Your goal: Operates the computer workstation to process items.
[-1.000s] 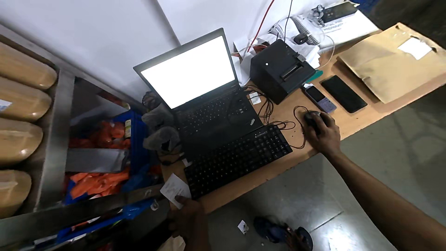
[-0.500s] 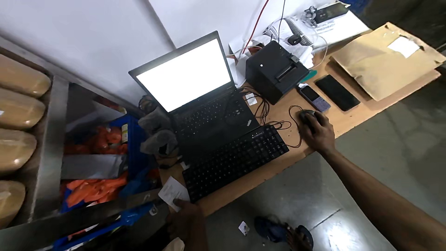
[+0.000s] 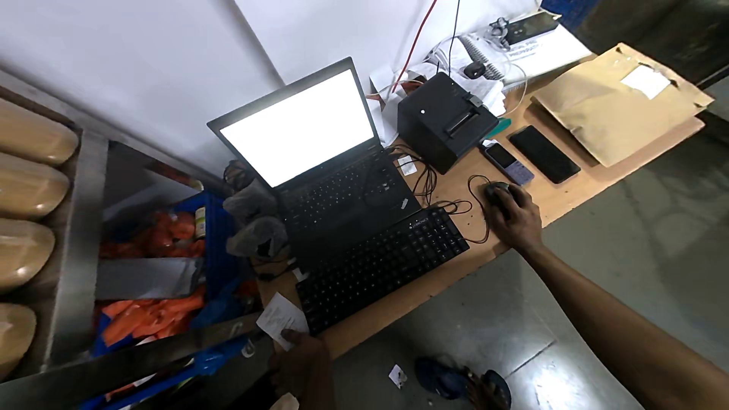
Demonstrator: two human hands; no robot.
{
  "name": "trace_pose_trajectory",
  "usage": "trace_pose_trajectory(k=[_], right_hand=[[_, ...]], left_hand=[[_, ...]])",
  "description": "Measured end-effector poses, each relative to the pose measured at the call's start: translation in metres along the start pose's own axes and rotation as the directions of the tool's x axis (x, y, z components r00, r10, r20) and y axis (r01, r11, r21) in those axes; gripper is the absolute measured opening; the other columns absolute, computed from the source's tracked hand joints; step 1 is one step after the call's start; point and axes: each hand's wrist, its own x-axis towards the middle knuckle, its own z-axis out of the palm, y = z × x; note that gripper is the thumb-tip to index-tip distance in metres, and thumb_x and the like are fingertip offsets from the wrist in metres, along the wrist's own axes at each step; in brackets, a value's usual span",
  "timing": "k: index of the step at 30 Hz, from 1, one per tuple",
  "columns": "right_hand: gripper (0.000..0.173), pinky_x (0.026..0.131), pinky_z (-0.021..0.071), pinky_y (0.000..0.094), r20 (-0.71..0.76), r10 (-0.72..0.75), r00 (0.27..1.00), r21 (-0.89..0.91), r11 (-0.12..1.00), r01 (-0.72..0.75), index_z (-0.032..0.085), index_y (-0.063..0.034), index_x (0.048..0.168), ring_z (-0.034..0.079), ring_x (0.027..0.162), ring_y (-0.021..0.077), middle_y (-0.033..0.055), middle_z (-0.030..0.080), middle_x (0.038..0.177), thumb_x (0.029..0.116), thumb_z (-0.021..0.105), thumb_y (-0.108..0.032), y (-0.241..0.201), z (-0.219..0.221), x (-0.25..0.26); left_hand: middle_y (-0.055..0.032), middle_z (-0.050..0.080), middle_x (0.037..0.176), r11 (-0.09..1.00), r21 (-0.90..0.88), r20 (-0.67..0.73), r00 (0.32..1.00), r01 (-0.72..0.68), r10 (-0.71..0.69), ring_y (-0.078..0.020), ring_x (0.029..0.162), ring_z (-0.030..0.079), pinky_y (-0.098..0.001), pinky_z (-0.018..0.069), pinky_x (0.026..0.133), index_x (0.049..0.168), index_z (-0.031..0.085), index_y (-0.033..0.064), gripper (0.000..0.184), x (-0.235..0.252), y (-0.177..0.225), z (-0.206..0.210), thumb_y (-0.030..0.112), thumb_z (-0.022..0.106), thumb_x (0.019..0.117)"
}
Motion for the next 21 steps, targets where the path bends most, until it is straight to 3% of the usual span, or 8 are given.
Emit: trace_pose_trajectory(k=[6, 11, 21], right_hand=[[0.044, 0.095, 0.0464, 0.0677, -0.007, 0.003, 1.000, 0.010, 1.000, -0.003, 0.065, -0.0129, 0.136, 0.057, 0.125, 0.0481, 0.0250, 0.052, 0.146, 0.0962, 0.055, -0.029, -0.0020, -0.0004, 0.0002], [0.044, 0.097, 0.0453, 0.0685, 0.006, 0.047, 0.999, 0.035, 0.998, -0.048, 0.065, -0.0131, 0.135, 0.055, 0.128, 0.0476, 0.0237, 0.051, 0.148, 0.0948, 0.058, -0.029, -0.0048, -0.0034, -0.0010], [0.042, 0.095, 0.0460, 0.0675, -0.015, 0.018, 1.000, 0.028, 0.999, -0.017, 0.066, -0.0117, 0.133, 0.056, 0.126, 0.0472, 0.0247, 0.052, 0.146, 0.0962, 0.055, -0.028, -0.0020, -0.0007, -0.0007]], left_hand=[[-0.0292, 0.053, 0.146, 1.000, 0.019, 0.025, 1.000, -0.002, 0.001, -0.0456, 0.135, 0.052, -0.0627, 0.0424, 0.108, 0.148, 0.046, -0.0035, 0.074, -0.0001, -0.0005, -0.0034, 0.057, 0.030, 0.1073], [-0.0269, 0.055, 0.144, 0.998, 0.061, 0.029, 1.000, -0.003, 0.002, -0.0433, 0.133, 0.054, -0.0606, 0.0454, 0.107, 0.148, 0.047, -0.0018, 0.073, 0.0022, -0.0010, 0.0002, 0.056, 0.036, 0.1062], [-0.0289, 0.052, 0.147, 1.000, 0.014, 0.035, 0.999, 0.023, -0.024, -0.0458, 0.136, 0.051, -0.0627, 0.0421, 0.108, 0.149, 0.045, -0.0012, 0.074, 0.0009, 0.0014, -0.0012, 0.058, 0.030, 0.1072]])
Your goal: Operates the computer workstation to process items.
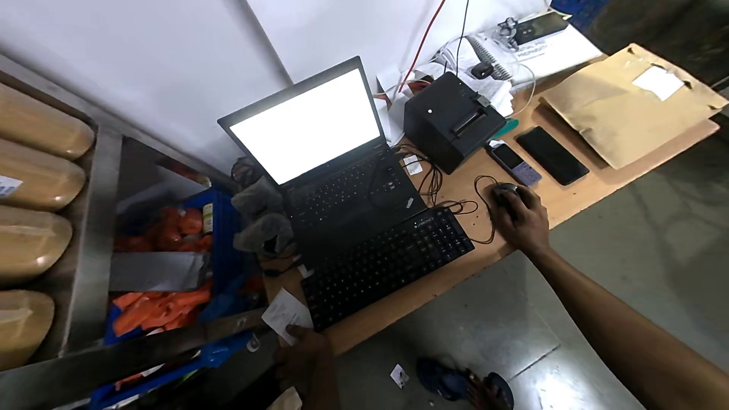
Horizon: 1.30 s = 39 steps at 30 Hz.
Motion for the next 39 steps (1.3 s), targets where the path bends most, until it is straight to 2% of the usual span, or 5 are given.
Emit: trace_pose_trajectory(k=[7, 13, 18, 25, 39], right_hand=[[0.042, 0.093, 0.0471, 0.0672, 0.004, -0.006, 1.000, -0.009, 1.000, 0.006, 0.066, -0.0129, 0.134, 0.057, 0.123, 0.0479, 0.0244, 0.051, 0.147, 0.0968, 0.054, -0.029, 0.0010, -0.0003, 0.0000], [0.042, 0.093, 0.0466, 0.0679, 0.010, 0.007, 1.000, -0.020, 1.000, -0.007, 0.067, -0.0124, 0.132, 0.057, 0.122, 0.0487, 0.0254, 0.051, 0.147, 0.0964, 0.054, -0.029, 0.0003, 0.0003, 0.0002], [0.044, 0.096, 0.0461, 0.0684, 0.018, 0.008, 1.000, -0.003, 1.000, -0.008, 0.063, -0.0131, 0.138, 0.055, 0.127, 0.0485, 0.0248, 0.050, 0.148, 0.0970, 0.058, -0.028, -0.0014, -0.0022, 0.0010], [0.044, 0.096, 0.0455, 0.0693, 0.036, 0.021, 0.999, -0.007, 1.000, -0.021, 0.063, -0.0119, 0.138, 0.055, 0.127, 0.0498, 0.0253, 0.048, 0.150, 0.0974, 0.057, -0.026, -0.0041, -0.0033, 0.0014], [0.044, 0.097, 0.0458, 0.0678, 0.034, 0.005, 0.999, -0.034, 0.999, -0.004, 0.064, -0.0130, 0.137, 0.055, 0.127, 0.0480, 0.0243, 0.050, 0.150, 0.0987, 0.054, -0.031, 0.0044, 0.0016, 0.0002]], left_hand=[[-0.0285, 0.052, 0.147, 1.000, 0.005, 0.003, 1.000, 0.002, -0.002, -0.0450, 0.136, 0.051, -0.0625, 0.0417, 0.109, 0.149, 0.046, -0.0010, 0.075, -0.0016, 0.0008, -0.0016, 0.059, 0.029, 0.1072], [-0.0298, 0.053, 0.145, 1.000, 0.005, -0.018, 1.000, 0.010, -0.010, -0.0458, 0.134, 0.053, -0.0615, 0.0465, 0.105, 0.148, 0.045, -0.0027, 0.075, 0.0003, 0.0010, 0.0002, 0.058, 0.030, 0.1074], [-0.0287, 0.051, 0.148, 1.000, 0.015, -0.004, 1.000, -0.005, 0.005, -0.0456, 0.136, 0.051, -0.0631, 0.0425, 0.109, 0.150, 0.045, -0.0017, 0.075, 0.0004, 0.0003, 0.0010, 0.058, 0.031, 0.1072], [-0.0292, 0.050, 0.149, 1.000, -0.005, -0.003, 1.000, 0.005, -0.005, -0.0460, 0.138, 0.049, -0.0640, 0.0393, 0.111, 0.150, 0.044, -0.0024, 0.076, 0.0007, 0.0002, 0.0021, 0.058, 0.026, 0.1074], [-0.0295, 0.053, 0.145, 0.998, 0.054, -0.008, 1.000, -0.012, 0.012, -0.0454, 0.135, 0.053, -0.0609, 0.0457, 0.107, 0.150, 0.044, -0.0019, 0.075, -0.0017, 0.0018, -0.0002, 0.057, 0.028, 0.1077]])
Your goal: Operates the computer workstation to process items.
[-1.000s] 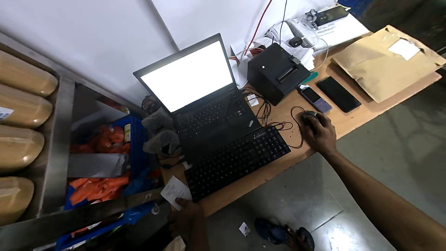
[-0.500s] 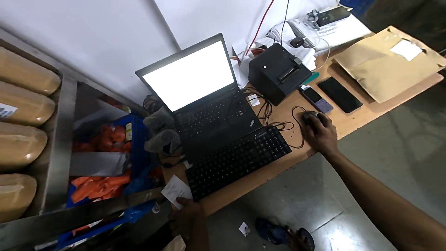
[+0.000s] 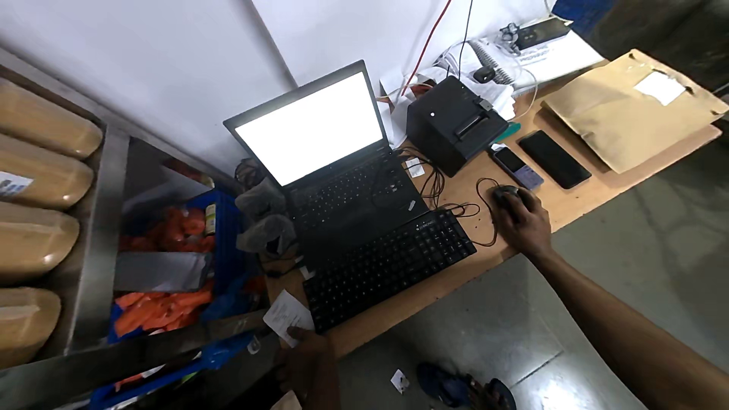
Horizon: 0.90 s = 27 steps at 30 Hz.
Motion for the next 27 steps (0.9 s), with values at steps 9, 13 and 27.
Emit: trace_pose_trajectory(k=[9, 13, 27], right_hand=[[0.046, 0.097, 0.0460, 0.0682, 0.001, 0.013, 1.000, 0.008, 1.000, -0.013, 0.062, -0.0137, 0.139, 0.055, 0.128, 0.0469, 0.0226, 0.050, 0.150, 0.0972, 0.057, -0.030, -0.002, -0.002, 0.000], [0.055, 0.094, 0.0461, 0.0690, -0.022, 0.056, 0.998, 0.052, 0.997, -0.054, 0.055, -0.0116, 0.147, 0.055, 0.125, 0.0502, 0.0257, 0.047, 0.150, 0.0949, 0.061, -0.028, -0.010, -0.004, -0.001], [0.058, 0.095, 0.0456, 0.0683, -0.016, 0.043, 0.999, 0.030, 0.999, -0.042, 0.054, -0.0097, 0.146, 0.055, 0.126, 0.0498, 0.0254, 0.047, 0.151, 0.0937, 0.055, -0.035, -0.005, -0.003, 0.000]], left_hand=[[-0.0296, 0.057, 0.140, 0.999, 0.010, -0.018, 0.999, -0.042, 0.043, -0.0454, 0.131, 0.056, -0.0615, 0.0474, 0.104, 0.146, 0.048, -0.0034, 0.075, 0.000, -0.004, 0.000, 0.057, 0.029, 0.1072], [-0.0290, 0.057, 0.141, 0.999, -0.013, 0.004, 0.999, -0.038, 0.038, -0.0446, 0.131, 0.056, -0.0614, 0.0474, 0.104, 0.147, 0.049, -0.0015, 0.074, 0.000, -0.005, -0.004, 0.058, 0.029, 0.1071], [-0.0287, 0.055, 0.144, 0.999, -0.039, -0.018, 1.000, -0.007, 0.007, -0.0445, 0.133, 0.054, -0.0615, 0.0432, 0.108, 0.150, 0.045, -0.0016, 0.074, 0.000, -0.002, 0.001, 0.057, 0.031, 0.1073]])
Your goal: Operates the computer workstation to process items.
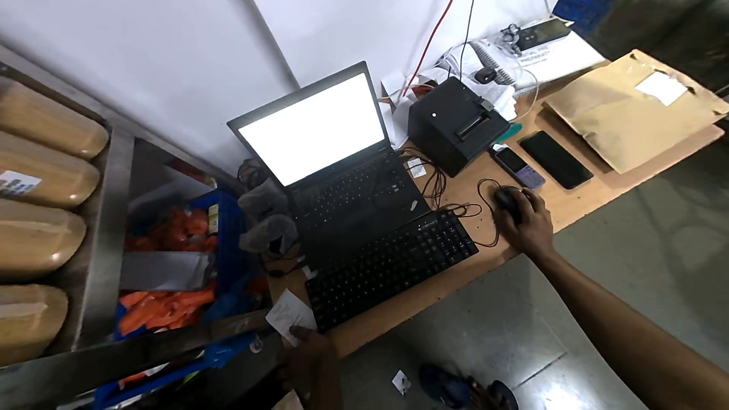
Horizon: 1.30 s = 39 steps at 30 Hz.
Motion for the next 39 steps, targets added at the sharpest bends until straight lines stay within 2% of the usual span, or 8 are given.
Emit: trace_pose_trajectory(k=[6, 9, 12, 17, 21, 27, 33, 39], right_hand=[[0.057, 0.093, 0.0458, 0.0685, -0.020, 0.006, 1.000, 0.018, 1.000, -0.006, 0.056, -0.0096, 0.144, 0.056, 0.123, 0.0502, 0.0261, 0.048, 0.149, 0.0935, 0.055, -0.036, -0.0016, 0.0002, -0.0006], [0.056, 0.097, 0.0454, 0.0683, -0.009, 0.007, 1.000, 0.025, 1.000, -0.007, 0.058, -0.0067, 0.141, 0.055, 0.126, 0.0499, 0.0262, 0.049, 0.149, 0.0937, 0.056, -0.036, -0.0020, -0.0009, -0.0014], [0.052, 0.096, 0.0452, 0.0698, 0.023, 0.012, 1.000, 0.018, 1.000, -0.012, 0.060, -0.0062, 0.140, 0.054, 0.127, 0.0512, 0.0273, 0.048, 0.149, 0.0941, 0.057, -0.031, -0.0036, -0.0043, -0.0012], [0.056, 0.093, 0.0468, 0.0691, -0.001, 0.004, 1.000, 0.015, 1.000, -0.004, 0.055, -0.0097, 0.146, 0.055, 0.124, 0.0515, 0.0271, 0.048, 0.149, 0.0935, 0.059, -0.031, -0.0014, -0.0016, -0.0005], [0.056, 0.093, 0.0466, 0.0693, -0.005, 0.007, 1.000, 0.018, 1.000, -0.007, 0.055, -0.0085, 0.145, 0.055, 0.124, 0.0518, 0.0272, 0.048, 0.149, 0.0935, 0.059, -0.031, -0.0009, -0.0019, -0.0019], [0.049, 0.092, 0.0466, 0.0693, -0.014, 0.002, 1.000, 0.021, 1.000, -0.001, 0.062, -0.0075, 0.138, 0.056, 0.123, 0.0515, 0.0279, 0.049, 0.147, 0.0937, 0.058, -0.030, -0.0009, -0.0018, -0.0024], [0.045, 0.092, 0.0458, 0.0687, -0.023, -0.021, 1.000, 0.030, 0.999, 0.022, 0.066, -0.0093, 0.130, 0.055, 0.123, 0.0511, 0.0282, 0.051, 0.144, 0.0932, 0.056, -0.032, -0.0015, -0.0021, -0.0020], [0.043, 0.091, 0.0454, 0.0687, -0.019, -0.030, 0.999, 0.027, 0.999, 0.030, 0.068, -0.0090, 0.128, 0.055, 0.122, 0.0511, 0.0288, 0.051, 0.144, 0.0938, 0.056, -0.031, 0.0005, -0.0013, -0.0019]], left_hand=[[-0.0286, 0.053, 0.146, 1.000, -0.007, 0.023, 1.000, 0.015, -0.015, -0.0445, 0.136, 0.052, -0.0616, 0.0423, 0.109, 0.149, 0.046, -0.0016, 0.076, 0.0013, 0.0008, -0.0006, 0.059, 0.029, 0.1071], [-0.0284, 0.053, 0.145, 0.999, -0.032, 0.007, 1.000, 0.006, -0.005, -0.0442, 0.136, 0.051, -0.0621, 0.0416, 0.110, 0.148, 0.047, -0.0017, 0.075, 0.0024, -0.0026, 0.0020, 0.059, 0.032, 0.1066], [-0.0289, 0.053, 0.145, 1.000, -0.015, 0.012, 1.000, 0.001, 0.000, -0.0454, 0.134, 0.053, -0.0622, 0.0447, 0.107, 0.149, 0.045, -0.0019, 0.075, 0.0026, -0.0025, 0.0017, 0.058, 0.032, 0.1066], [-0.0296, 0.054, 0.144, 1.000, -0.005, 0.007, 1.000, 0.020, -0.020, -0.0458, 0.133, 0.053, -0.0620, 0.0444, 0.106, 0.149, 0.046, -0.0015, 0.075, 0.0001, 0.0017, -0.0014, 0.059, 0.030, 0.1068], [-0.0300, 0.054, 0.144, 0.999, -0.023, 0.000, 0.999, 0.032, -0.032, -0.0466, 0.133, 0.053, -0.0627, 0.0438, 0.107, 0.149, 0.045, -0.0020, 0.077, 0.0009, 0.0009, 0.0014, 0.060, 0.030, 0.1067], [-0.0294, 0.053, 0.145, 0.999, -0.019, -0.003, 1.000, 0.031, -0.031, -0.0459, 0.135, 0.052, -0.0625, 0.0426, 0.108, 0.151, 0.043, -0.0018, 0.075, -0.0002, 0.0025, 0.0013, 0.058, 0.028, 0.1076], [-0.0285, 0.055, 0.144, 1.000, -0.001, -0.005, 1.000, 0.024, -0.024, -0.0448, 0.135, 0.052, -0.0619, 0.0422, 0.108, 0.149, 0.046, -0.0016, 0.076, 0.0014, 0.0015, 0.0039, 0.059, 0.026, 0.1073], [-0.0288, 0.053, 0.146, 1.000, -0.012, 0.006, 1.000, 0.008, -0.008, -0.0456, 0.136, 0.051, -0.0626, 0.0406, 0.110, 0.150, 0.045, -0.0012, 0.073, -0.0013, 0.0021, 0.0000, 0.056, 0.028, 0.1083]])
